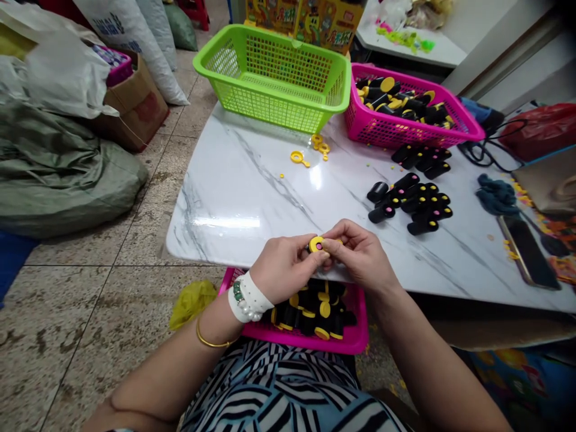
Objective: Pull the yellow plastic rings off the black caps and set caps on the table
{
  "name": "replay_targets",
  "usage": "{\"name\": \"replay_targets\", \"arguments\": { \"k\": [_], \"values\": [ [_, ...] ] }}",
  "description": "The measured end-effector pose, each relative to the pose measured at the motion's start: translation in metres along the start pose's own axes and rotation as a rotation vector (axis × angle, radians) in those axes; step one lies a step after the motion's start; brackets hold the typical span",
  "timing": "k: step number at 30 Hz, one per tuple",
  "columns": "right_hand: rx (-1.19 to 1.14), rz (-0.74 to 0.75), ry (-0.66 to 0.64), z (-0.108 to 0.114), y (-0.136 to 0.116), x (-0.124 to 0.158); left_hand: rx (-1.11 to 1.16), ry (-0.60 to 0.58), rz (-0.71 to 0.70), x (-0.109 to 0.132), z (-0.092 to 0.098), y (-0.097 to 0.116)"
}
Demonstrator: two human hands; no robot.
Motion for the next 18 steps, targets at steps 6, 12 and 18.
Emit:
{"name": "replay_targets", "arguments": {
  "k": [6,12,18],
  "values": [
    [0.028,-0.095,-0.110,0.001,-0.005,-0.002,0.409,-0.143,0.226,-0.009,0.003,-0.006],
    [0.067,-0.099,-0.098,0.001,-0.004,-0.005,0.467,-0.166,0.296,-0.011,0.004,-0.003],
    [-0.004,-0.063,0.005,-0.004,0.001,-0.001,-0.097,0.139,-0.109,0.006,-0.005,-0.007]
  ]
}}
Point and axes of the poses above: each hand's wrist, its own x-axis away from the middle knuckle, its own z-axis out of the back of the hand, y = z × x, the point moved 2 cm from there along -x, towards the middle knuckle, and after that the axes turned 4 degrees about x, right-handed, at the moved point
